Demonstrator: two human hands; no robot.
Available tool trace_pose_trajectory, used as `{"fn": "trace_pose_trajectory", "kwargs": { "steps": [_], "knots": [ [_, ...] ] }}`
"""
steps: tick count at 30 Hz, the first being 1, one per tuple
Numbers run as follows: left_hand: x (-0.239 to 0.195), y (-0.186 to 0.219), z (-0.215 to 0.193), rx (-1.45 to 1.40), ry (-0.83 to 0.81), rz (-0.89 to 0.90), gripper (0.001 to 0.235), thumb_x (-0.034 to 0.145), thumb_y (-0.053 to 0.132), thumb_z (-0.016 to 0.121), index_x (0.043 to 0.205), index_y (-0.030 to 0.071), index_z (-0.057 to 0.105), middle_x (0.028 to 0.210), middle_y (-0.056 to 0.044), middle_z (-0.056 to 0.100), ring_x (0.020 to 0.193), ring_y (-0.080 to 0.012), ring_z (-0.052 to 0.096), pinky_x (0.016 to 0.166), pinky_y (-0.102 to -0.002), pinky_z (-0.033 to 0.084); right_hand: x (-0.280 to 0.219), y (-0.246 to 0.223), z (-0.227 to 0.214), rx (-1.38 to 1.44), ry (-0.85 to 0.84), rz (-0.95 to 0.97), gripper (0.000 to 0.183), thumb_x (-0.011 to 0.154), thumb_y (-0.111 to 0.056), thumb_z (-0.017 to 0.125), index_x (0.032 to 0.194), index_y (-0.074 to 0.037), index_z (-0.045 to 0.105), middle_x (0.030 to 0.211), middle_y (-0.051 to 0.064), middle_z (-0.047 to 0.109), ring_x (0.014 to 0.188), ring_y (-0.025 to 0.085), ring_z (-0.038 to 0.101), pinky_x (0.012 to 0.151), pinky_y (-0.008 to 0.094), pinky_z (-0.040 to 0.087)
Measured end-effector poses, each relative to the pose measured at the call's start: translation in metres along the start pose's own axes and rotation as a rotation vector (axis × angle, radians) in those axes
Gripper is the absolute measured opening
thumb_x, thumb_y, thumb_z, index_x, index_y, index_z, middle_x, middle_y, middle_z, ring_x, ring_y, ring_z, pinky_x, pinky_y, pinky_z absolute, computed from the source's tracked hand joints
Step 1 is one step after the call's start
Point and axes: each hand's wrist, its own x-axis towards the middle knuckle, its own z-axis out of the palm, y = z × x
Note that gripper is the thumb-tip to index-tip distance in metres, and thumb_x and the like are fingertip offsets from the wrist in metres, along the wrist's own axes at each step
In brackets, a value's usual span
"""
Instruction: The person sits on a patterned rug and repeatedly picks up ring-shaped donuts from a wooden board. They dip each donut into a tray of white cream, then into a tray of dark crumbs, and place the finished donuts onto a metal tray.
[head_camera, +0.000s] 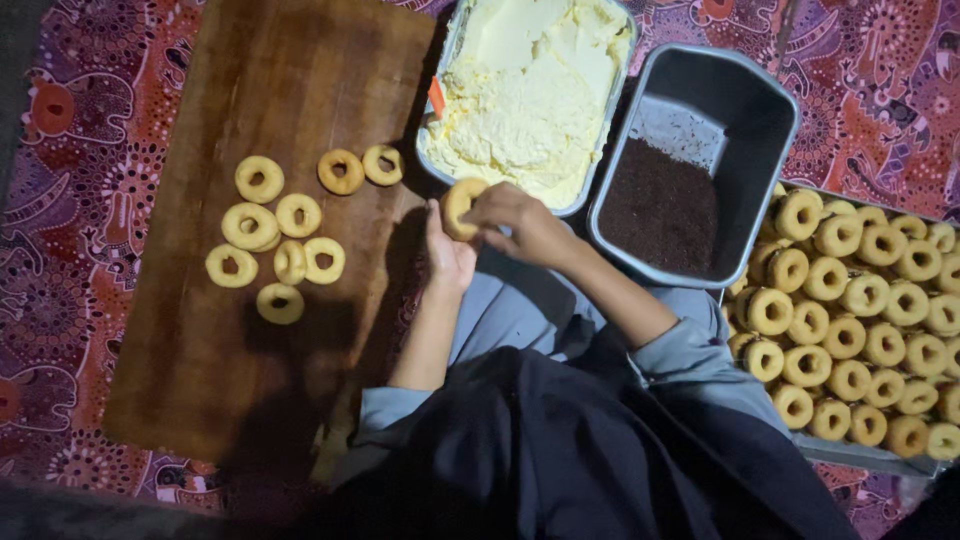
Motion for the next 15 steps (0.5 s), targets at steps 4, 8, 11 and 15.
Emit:
{"fn": "trace_pose_trajectory", "kwargs": {
  "steps": [4, 8, 11, 15],
  "knots": [
    [-0.003, -0.004, -0.005, -0.01, -0.095, 0.043, 0.048, 0.11, 0.043, 0.046, 0.133, 0.002, 0.058, 0.127, -0.011, 0.063, 0.121, -0.0252, 0.06, 0.111, -0.044, 0.048, 0.009, 0.01, -0.018, -0.23, 0.205, 0.272, 0.035, 0.077, -0.005, 0.083, 0.111, -0.006, 0.076, 0.102, 0.013, 0.071, 0.099, 0.033, 0.064, 0.089, 0.041, 0.053],
    [-0.006, -0.008, -0.002, 0.029, -0.039, 0.037, 0.05, 0.105, 0.044, 0.043, 0.131, 0.004, 0.059, 0.127, -0.012, 0.063, 0.122, -0.0273, 0.061, 0.108, -0.046, 0.049, 0.007, 0.008, -0.022, -0.087, 0.186, 0.235, 0.033, 0.08, -0.002, 0.08, 0.112, -0.007, 0.076, 0.102, 0.012, 0.071, 0.098, 0.031, 0.066, 0.088, 0.039, 0.054],
    [-0.014, -0.015, -0.006, 0.167, -0.037, 0.037, 0.057, 0.108, 0.051, 0.04, 0.137, 0.005, 0.058, 0.134, -0.012, 0.061, 0.123, -0.0244, 0.058, 0.105, -0.043, 0.045, -0.03, -0.023, -0.007, 0.02, 0.172, 0.07, 0.034, 0.079, -0.001, 0.078, 0.113, -0.005, 0.074, 0.107, 0.013, 0.072, 0.104, 0.031, 0.067, 0.093, 0.041, 0.054],
    [-0.014, -0.027, -0.006, 0.124, -0.262, -0.02, 0.053, 0.112, 0.05, 0.04, 0.128, 0.002, 0.053, 0.136, -0.017, 0.06, 0.13, -0.0336, 0.058, 0.114, -0.049, 0.045, -0.054, -0.037, -0.03, -0.225, 0.347, 0.333, 0.034, 0.079, -0.001, 0.08, 0.112, -0.007, 0.078, 0.105, 0.011, 0.074, 0.101, 0.03, 0.069, 0.089, 0.04, 0.056]
  ]
}}
